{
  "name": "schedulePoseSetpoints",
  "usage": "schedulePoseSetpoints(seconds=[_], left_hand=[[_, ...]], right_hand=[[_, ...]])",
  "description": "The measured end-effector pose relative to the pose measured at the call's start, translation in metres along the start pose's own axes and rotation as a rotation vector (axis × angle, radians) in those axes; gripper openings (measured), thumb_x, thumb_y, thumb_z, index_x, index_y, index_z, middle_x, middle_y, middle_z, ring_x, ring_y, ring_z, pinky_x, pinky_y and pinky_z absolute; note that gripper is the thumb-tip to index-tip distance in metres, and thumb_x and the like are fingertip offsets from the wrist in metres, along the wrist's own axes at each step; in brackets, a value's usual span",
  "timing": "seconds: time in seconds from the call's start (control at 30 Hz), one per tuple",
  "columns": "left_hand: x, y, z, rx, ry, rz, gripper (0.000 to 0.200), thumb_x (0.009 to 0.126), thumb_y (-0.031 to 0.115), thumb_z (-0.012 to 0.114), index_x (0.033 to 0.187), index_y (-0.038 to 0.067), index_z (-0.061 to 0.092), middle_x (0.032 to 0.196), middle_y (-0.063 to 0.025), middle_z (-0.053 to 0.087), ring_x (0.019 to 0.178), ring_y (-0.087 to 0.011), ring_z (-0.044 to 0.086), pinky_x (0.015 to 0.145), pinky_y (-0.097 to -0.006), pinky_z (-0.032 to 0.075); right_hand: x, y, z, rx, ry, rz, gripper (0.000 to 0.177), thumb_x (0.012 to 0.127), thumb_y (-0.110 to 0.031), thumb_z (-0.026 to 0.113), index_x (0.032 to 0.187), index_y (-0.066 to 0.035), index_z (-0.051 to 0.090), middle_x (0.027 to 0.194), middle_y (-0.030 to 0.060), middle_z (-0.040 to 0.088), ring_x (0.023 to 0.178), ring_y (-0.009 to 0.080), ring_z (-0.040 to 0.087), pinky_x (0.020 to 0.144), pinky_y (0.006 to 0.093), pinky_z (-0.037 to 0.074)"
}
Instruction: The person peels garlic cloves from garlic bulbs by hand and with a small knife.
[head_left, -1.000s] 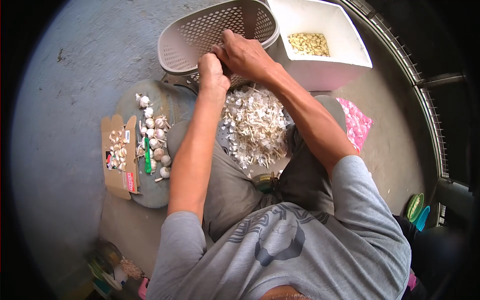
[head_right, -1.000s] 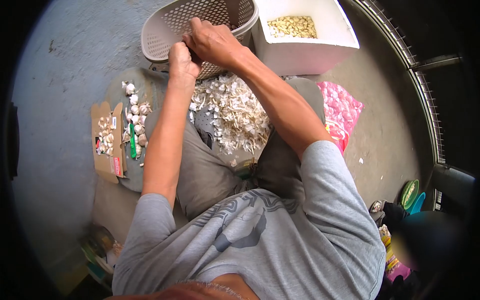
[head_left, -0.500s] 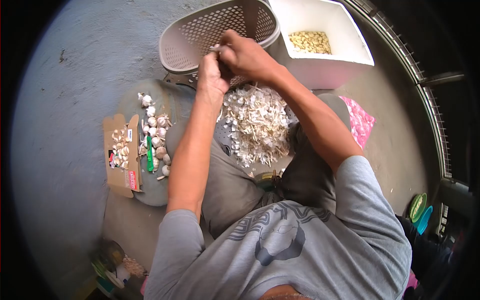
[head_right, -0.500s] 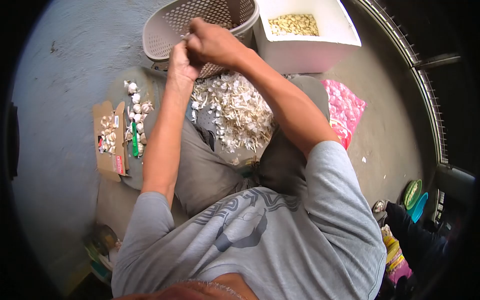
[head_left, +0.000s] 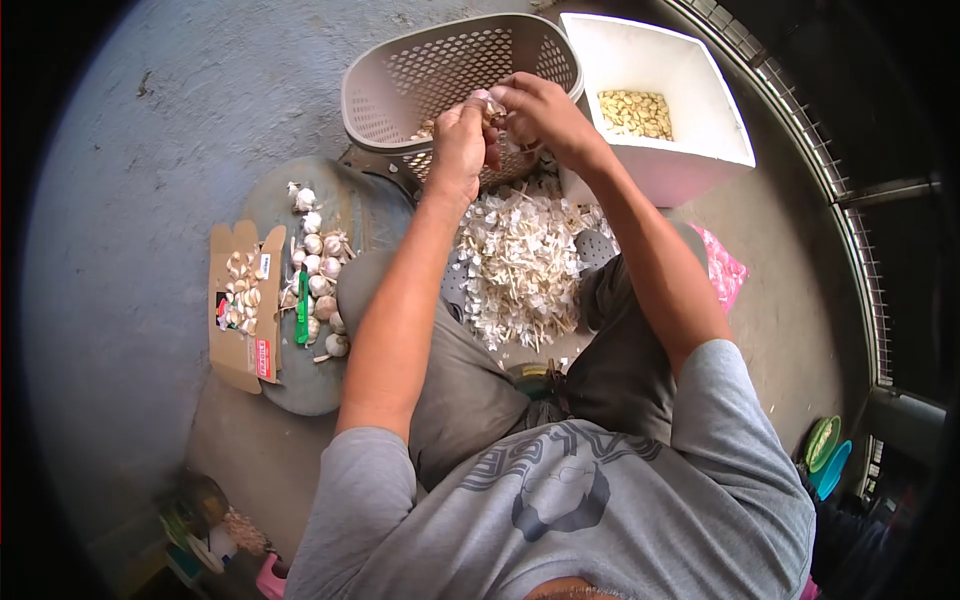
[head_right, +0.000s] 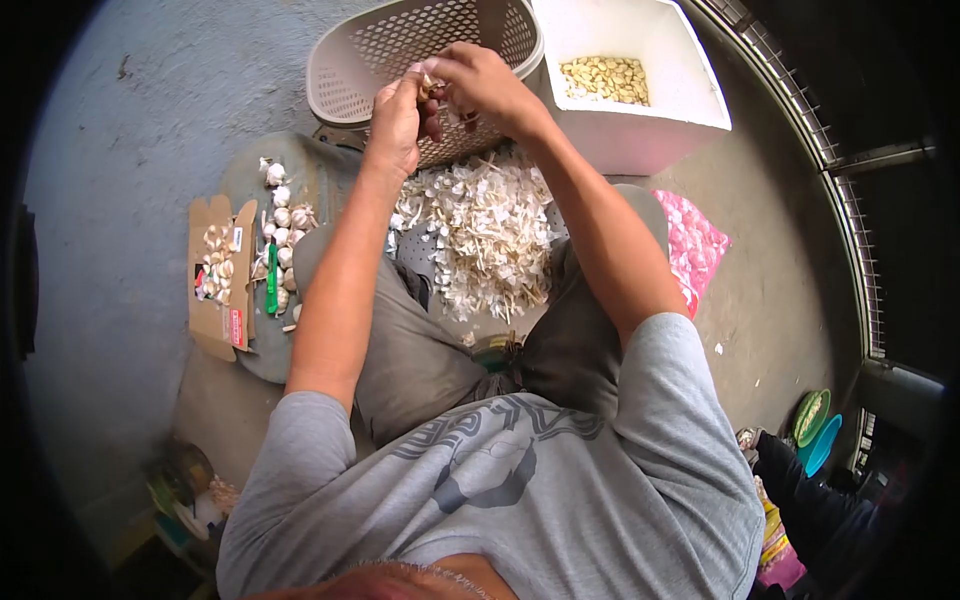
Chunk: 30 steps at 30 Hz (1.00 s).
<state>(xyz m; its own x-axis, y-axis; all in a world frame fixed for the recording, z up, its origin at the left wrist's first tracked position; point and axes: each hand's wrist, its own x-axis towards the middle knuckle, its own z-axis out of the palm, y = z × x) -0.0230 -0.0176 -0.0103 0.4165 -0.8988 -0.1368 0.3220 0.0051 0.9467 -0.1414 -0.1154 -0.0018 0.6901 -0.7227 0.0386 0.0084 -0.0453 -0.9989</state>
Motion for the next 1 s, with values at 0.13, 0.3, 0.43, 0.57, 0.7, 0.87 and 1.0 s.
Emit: schedulePoseSetpoints(seconds=[0.13, 0.3, 0.43, 0.57, 0.7, 0.87, 1.0], left_hand=[[0.000, -0.002, -0.003, 0.022, -0.009, 0.009, 0.036, 0.107, 0.038, 0.052, 0.094, 0.007, 0.065, 0.070, -0.0004, 0.056, 0.050, -0.0094, 0.049, 0.040, -0.0270, 0.040], [-0.006, 0.003, -0.001, 0.020, -0.044, 0.008, 0.036, 0.108, 0.037, 0.053, 0.095, 0.006, 0.065, 0.075, -0.0018, 0.057, 0.051, -0.0100, 0.050, 0.041, -0.0272, 0.041], [-0.003, -0.001, 0.000, -0.009, -0.038, 0.063, 0.035, 0.108, 0.036, 0.054, 0.094, 0.005, 0.064, 0.074, -0.0006, 0.056, 0.052, -0.0092, 0.051, 0.041, -0.0253, 0.041], [-0.002, -0.005, -0.002, -0.024, -0.016, 0.070, 0.034, 0.108, 0.033, 0.054, 0.092, 0.006, 0.065, 0.068, 0.0019, 0.055, 0.049, -0.0067, 0.049, 0.040, -0.0228, 0.039], [-0.002, -0.001, -0.010, -0.016, -0.043, 0.018, 0.031, 0.107, 0.032, 0.056, 0.092, 0.007, 0.067, 0.067, 0.0030, 0.054, 0.047, -0.0050, 0.044, 0.038, -0.0223, 0.035], [-0.006, 0.004, -0.009, -0.027, -0.033, -0.023, 0.030, 0.107, 0.033, 0.057, 0.093, 0.007, 0.065, 0.065, 0.0032, 0.051, 0.046, -0.0057, 0.043, 0.038, -0.0230, 0.033], [-0.006, 0.010, -0.007, -0.059, 0.016, 0.013, 0.032, 0.105, 0.035, 0.061, 0.093, 0.006, 0.066, 0.065, 0.0032, 0.051, 0.047, -0.0055, 0.045, 0.038, -0.0221, 0.036]], right_hand=[[-0.014, -0.003, 0.005, -0.274, 0.020, -0.191, 0.026, 0.097, -0.025, 0.071, 0.095, 0.000, 0.064, 0.075, 0.0033, 0.064, 0.062, 0.0100, 0.056, 0.054, 0.0287, 0.045], [-0.014, -0.012, 0.000, -0.052, 0.014, -0.047, 0.020, 0.098, -0.019, 0.070, 0.088, -0.002, 0.065, 0.071, 0.0009, 0.062, 0.061, 0.0073, 0.053, 0.054, 0.0261, 0.043], [-0.008, 0.004, 0.007, -0.116, 0.103, -0.104, 0.020, 0.097, -0.015, 0.068, 0.084, -0.001, 0.064, 0.071, 0.0015, 0.062, 0.064, 0.0069, 0.053, 0.056, 0.0274, 0.043], [-0.012, 0.004, 0.011, -0.316, 0.151, -0.261, 0.016, 0.094, -0.013, 0.070, 0.087, 0.001, 0.066, 0.070, 0.0028, 0.062, 0.063, 0.0063, 0.054, 0.054, 0.0273, 0.043], [-0.018, -0.014, 0.005, -0.072, -0.017, -0.046, 0.016, 0.094, -0.014, 0.069, 0.087, 0.000, 0.066, 0.067, 0.0008, 0.059, 0.059, 0.0058, 0.051, 0.051, 0.0260, 0.041], [-0.016, -0.013, -0.002, -0.157, -0.021, -0.052, 0.018, 0.097, -0.017, 0.066, 0.084, -0.003, 0.064, 0.066, -0.0035, 0.053, 0.059, 0.0044, 0.048, 0.051, 0.0240, 0.039], [-0.012, -0.016, -0.013, -0.115, -0.111, 0.023, 0.013, 0.095, -0.012, 0.067, 0.087, -0.002, 0.066, 0.069, -0.0018, 0.057, 0.061, 0.0050, 0.052, 0.053, 0.0241, 0.042]])
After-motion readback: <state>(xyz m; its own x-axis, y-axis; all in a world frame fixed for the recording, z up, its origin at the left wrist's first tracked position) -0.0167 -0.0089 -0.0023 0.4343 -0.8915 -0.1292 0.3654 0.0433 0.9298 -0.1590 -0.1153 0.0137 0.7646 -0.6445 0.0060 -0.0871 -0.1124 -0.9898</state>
